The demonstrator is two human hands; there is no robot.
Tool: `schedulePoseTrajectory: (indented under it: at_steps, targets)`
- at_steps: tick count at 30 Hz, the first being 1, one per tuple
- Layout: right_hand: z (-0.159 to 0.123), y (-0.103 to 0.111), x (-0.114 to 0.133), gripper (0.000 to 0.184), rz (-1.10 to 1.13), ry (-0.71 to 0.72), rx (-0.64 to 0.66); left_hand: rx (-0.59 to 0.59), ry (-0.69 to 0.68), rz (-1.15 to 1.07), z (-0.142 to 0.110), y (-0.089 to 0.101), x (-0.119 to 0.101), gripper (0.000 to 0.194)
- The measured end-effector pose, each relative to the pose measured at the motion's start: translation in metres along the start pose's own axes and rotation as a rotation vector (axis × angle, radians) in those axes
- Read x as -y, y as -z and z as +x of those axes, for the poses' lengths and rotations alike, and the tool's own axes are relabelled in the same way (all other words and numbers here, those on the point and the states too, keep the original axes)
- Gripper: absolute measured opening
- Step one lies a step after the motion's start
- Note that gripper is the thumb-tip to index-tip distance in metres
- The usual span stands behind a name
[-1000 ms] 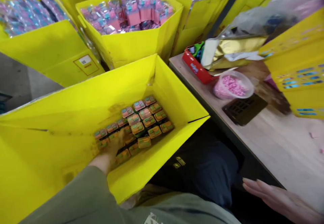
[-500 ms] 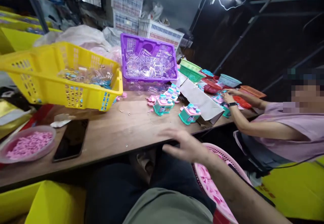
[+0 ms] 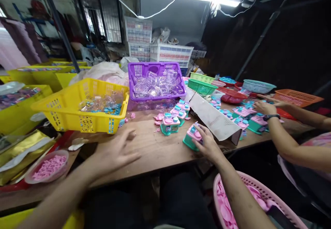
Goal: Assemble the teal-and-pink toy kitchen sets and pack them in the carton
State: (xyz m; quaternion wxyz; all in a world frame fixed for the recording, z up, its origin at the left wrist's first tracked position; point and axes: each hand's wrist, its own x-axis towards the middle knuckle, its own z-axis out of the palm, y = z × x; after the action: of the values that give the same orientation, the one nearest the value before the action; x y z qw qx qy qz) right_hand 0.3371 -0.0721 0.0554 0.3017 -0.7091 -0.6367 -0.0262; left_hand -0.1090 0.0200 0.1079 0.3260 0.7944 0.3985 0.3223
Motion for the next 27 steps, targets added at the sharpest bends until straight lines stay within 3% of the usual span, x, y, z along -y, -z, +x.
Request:
schedulePoseTrajectory:
  at_steps: [3, 5, 7, 9, 11, 13, 16, 18, 22, 25, 27]
  targets:
    - [-0.024, 0.007, -0.008, 0.065, 0.055, 0.161, 0.027, 0.021, -0.011, 0.066, 0.096, -0.069, -0.037, 0.121]
    - [-0.036, 0.007, -0.014, 0.067, 0.083, 0.139, 0.018, 0.012, -0.015, 0.060, 0.145, -0.117, -0.049, 0.112]
    - [-0.041, 0.005, -0.020, 0.067, 0.151, 0.058, 0.044, -0.012, -0.038, 0.044, 0.170, -0.149, -0.050, 0.100]
    - [-0.042, 0.001, -0.022, 0.064, 0.231, 0.016, 0.070, -0.059, -0.066, 0.029, 0.165, -0.160, -0.044, 0.094]
    - [-0.040, -0.006, -0.015, 0.060, 0.272, 0.027, 0.057, -0.119, -0.080, 0.024, 0.138, -0.153, -0.034, 0.093]
    - [-0.037, -0.013, 0.002, 0.054, 0.302, 0.096, 0.077, -0.225, -0.066, 0.036, 0.097, -0.134, -0.019, 0.094]
    - [-0.024, -0.019, 0.044, 0.052, 0.344, 0.264, 0.274, -0.559, 0.025, 0.126, 0.028, -0.102, 0.011, 0.099]
    - [0.000, -0.020, 0.077, 0.056, 0.342, 0.373, 0.389, -0.680, 0.132, 0.246, -0.012, -0.087, 0.033, 0.100]
    - [0.100, -0.038, 0.136, 0.038, 0.168, 0.463, 0.316, -0.596, 0.187, 0.320, -0.056, -0.073, 0.067, 0.116]
    - [0.193, -0.078, 0.171, 0.038, -0.076, 0.475, 0.310, -0.453, 0.176, 0.195, -0.064, -0.061, 0.082, 0.139]
    - [0.238, -0.110, 0.188, 0.051, -0.178, 0.510, 0.352, -0.350, 0.172, 0.108, -0.062, -0.050, 0.089, 0.145]
